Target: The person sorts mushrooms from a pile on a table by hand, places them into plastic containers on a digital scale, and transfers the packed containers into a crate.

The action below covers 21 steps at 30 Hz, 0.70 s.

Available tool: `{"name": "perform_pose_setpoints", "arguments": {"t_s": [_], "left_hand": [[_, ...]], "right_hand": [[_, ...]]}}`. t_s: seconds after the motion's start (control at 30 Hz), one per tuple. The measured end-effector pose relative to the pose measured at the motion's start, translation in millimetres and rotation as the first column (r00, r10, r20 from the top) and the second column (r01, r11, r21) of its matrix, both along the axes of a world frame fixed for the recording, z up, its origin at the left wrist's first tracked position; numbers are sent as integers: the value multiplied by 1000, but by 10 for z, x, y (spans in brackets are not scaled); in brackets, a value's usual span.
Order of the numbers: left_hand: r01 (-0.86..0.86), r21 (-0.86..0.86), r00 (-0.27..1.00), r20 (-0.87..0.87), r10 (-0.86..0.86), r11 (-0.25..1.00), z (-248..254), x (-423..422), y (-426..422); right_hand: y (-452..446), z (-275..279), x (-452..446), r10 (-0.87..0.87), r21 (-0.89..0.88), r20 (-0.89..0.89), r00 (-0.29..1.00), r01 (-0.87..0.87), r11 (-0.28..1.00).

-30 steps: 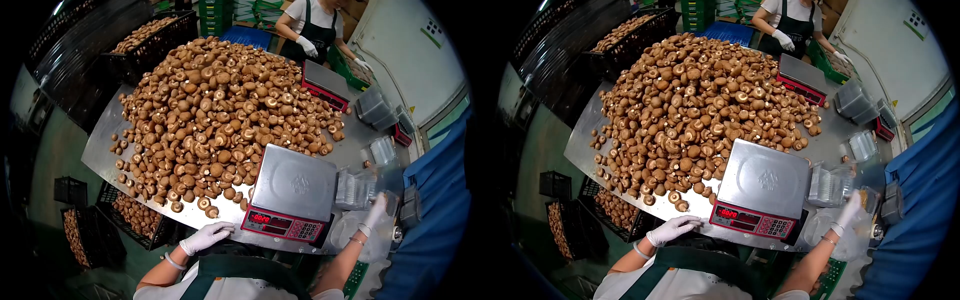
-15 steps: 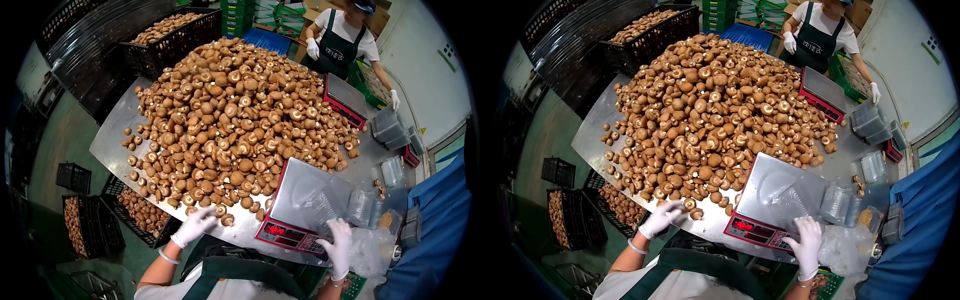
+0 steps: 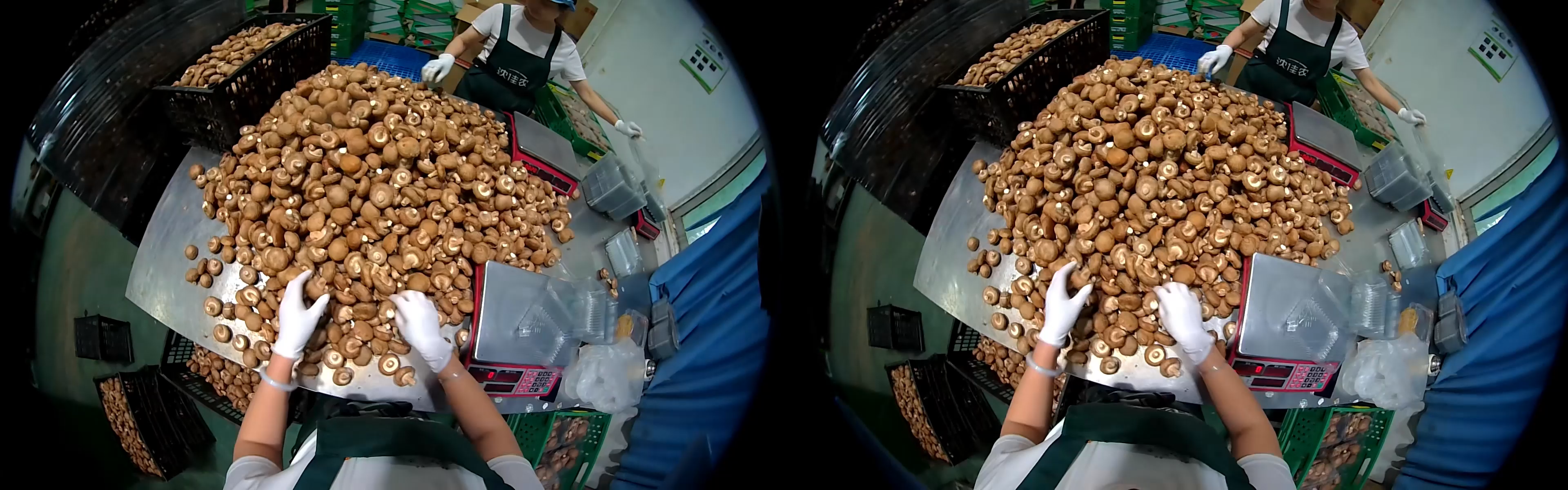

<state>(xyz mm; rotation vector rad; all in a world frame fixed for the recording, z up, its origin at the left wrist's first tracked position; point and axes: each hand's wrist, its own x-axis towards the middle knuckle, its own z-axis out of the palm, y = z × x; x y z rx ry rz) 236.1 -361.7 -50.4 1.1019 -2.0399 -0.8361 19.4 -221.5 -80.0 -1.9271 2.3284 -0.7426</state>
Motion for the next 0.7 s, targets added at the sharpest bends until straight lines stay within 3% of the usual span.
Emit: {"name": "perform_pose_setpoints", "arguments": {"t_s": [0.03, 0.1, 0.17, 0.23, 0.27, 0.3, 0.37, 0.4, 0.47, 0.5, 0.53, 0.63, 0.7], "left_hand": [[65, 458, 957, -281, 75, 887, 86, 110, -1], [188, 620, 882, -447, 147, 762, 141, 441, -124], [420, 663, 669, -687, 283, 619, 62, 706, -211], [580, 679, 483, -732, 481, 450, 21, 845, -347], [560, 697, 442, -708, 550, 447, -44, 877, -405], [551, 707, 423, -694, 582, 443, -164, 911, -480], [393, 804, 510, -594, 622, 447, -327, 923, -614], [315, 789, 562, -603, 566, 528, -143, 818, -595], [135, 677, 831, -475, 289, 724, -15, 828, -652], [30, 553, 928, -326, 183, 833, 45, 764, -646], [-7, 244, 975, -214, 61, 970, 40, 739, -655], [105, -95, 994, 51, -101, 990, 175, 530, -627], [214, -167, 920, 365, -141, 962, 46, 376, -609]], "right_hand": [[34, -3, -22, -57, -61, 131, 990, 65, 996], [92, 219, -94, -170, -139, 247, 954, 208, 968], [81, 251, -123, -227, -143, 128, 965, 245, 959], [-50, 28, -163, -250, -49, -79, 965, 246, 968], [-137, -104, -190, -268, -29, -77, 960, 267, 963], [-224, -139, -198, -285, -9, -78, 955, 285, 959], [-307, -121, -256, -308, -1, 21, 951, 308, 951], [-318, -39, -275, -308, 5, -11, 951, 308, 951], [-246, 192, -239, -298, -31, -24, 954, 298, 954], [-176, 332, -180, -304, -32, -38, 952, 303, 953], [-94, 411, -138, -245, 17, -77, 966, 247, 969], [84, 312, 37, -69, 282, -281, 957, 151, 947], [49, 199, 42, -80, 286, -356, 931, 190, 939]]}}
